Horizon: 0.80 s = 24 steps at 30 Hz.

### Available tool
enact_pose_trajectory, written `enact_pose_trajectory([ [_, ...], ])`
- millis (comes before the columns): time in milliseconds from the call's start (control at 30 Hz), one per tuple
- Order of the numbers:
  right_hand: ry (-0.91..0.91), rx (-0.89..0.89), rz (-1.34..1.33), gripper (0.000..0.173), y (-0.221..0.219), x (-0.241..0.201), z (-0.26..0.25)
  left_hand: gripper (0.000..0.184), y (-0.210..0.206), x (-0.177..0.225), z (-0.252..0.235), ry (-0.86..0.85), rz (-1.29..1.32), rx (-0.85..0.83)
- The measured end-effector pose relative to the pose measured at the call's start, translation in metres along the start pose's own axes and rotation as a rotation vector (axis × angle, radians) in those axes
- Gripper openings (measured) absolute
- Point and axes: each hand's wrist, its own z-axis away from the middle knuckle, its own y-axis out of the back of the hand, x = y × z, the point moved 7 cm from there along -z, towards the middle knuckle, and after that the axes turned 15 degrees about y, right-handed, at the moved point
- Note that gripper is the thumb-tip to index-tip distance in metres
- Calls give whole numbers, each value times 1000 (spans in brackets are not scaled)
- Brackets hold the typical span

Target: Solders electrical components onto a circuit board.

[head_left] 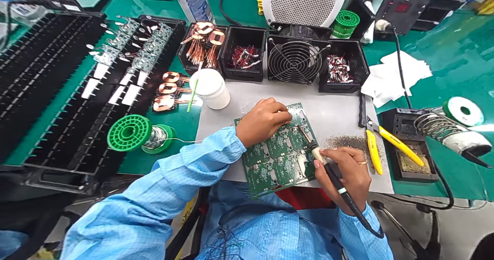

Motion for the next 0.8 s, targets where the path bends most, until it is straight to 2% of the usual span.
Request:
enact_pose_trajectory([
  [400, 25, -12, -1, 24, 1, 0, 0, 19, 14, 0, -1, 0, 32, 100],
  [633, 35, -39, -42, 31, 5, 7, 6, 17, 45, 7, 6, -90, 143, 286],
  [800, 30, -62, -82, 34, 2, 10, 8, 31, 87, 33, 21, -201, 301, 406],
])
